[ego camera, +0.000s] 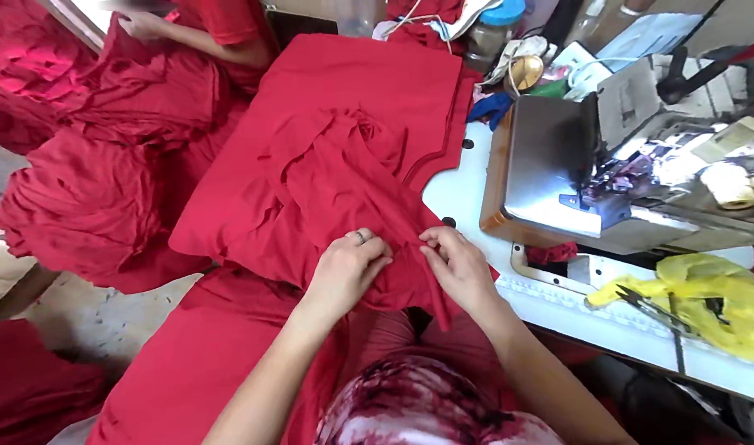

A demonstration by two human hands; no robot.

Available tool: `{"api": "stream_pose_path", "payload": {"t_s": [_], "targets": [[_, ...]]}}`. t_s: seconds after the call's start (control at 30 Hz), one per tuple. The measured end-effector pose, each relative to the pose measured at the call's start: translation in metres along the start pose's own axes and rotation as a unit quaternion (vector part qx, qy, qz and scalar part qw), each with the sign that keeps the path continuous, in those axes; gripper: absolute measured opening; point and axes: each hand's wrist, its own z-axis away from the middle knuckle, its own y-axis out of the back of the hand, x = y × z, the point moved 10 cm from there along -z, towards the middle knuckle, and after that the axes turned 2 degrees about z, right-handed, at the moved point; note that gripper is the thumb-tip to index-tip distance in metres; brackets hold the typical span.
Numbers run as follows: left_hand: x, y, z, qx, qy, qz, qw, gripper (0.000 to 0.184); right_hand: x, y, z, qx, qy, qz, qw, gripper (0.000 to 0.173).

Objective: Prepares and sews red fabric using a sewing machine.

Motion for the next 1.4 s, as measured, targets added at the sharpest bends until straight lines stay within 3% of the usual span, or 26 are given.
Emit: {"api": "stream_pose_path", "payload": {"t_s": [0.1,0.23,0.37,0.47,0.63,0.73,0.83,0.9,0.97,1.2,1.4], "targets": [[0.008,0.028,0.013,0.011,0.009,0.068,0.998,0.022,0.012,0.015,-0.004,0.043,-0.011,-0.038,0.998,0.021],[-0.009,0.042,0.046,0.112,-0.097,0.105,0.983,0.021,-0.006,0.018,-0.01,0.054,0.011,-0.209,0.976,0.022],[-0.01,0.04,0.054,0.112,-0.111,0.117,0.981,0.019,-0.039,-0.014,-0.023,-0.08,0.0,-0.289,0.954,0.039],[-0.007,0.044,0.055,0.097,-0.121,0.114,0.981,0.02,-0.05,-0.036,-0.038,-0.166,-0.019,-0.225,0.96,0.045],[-0.011,0.051,0.049,0.093,-0.103,0.107,0.984,0.023,-0.066,-0.056,-0.059,-0.31,-0.013,0.005,0.951,0.042],[-0.006,0.056,0.027,0.107,-0.088,0.074,0.988,0.024,-0.073,-0.056,-0.065,-0.353,0.014,0.031,0.935,0.036],[-0.014,0.057,-0.011,0.106,-0.025,0.029,0.994,0.026,-0.073,-0.052,-0.07,-0.291,0.036,0.005,0.956,0.026],[-0.029,0.054,-0.034,0.103,0.028,-0.014,0.994,0.028,-0.067,-0.051,-0.071,-0.253,0.022,0.018,0.967,0.032],[-0.051,0.045,-0.051,0.112,0.049,-0.041,0.992,0.028,-0.059,-0.052,-0.068,-0.265,-0.009,0.048,0.963,0.043],[-0.072,0.028,-0.045,0.141,0.049,-0.052,0.987,0.032,-0.058,-0.063,-0.072,-0.344,0.063,0.031,0.936,0.033],[-0.074,0.03,-0.048,0.147,0.035,-0.047,0.987,0.033,-0.084,-0.013,-0.045,-0.241,0.171,-0.146,0.944,0.039]]}}
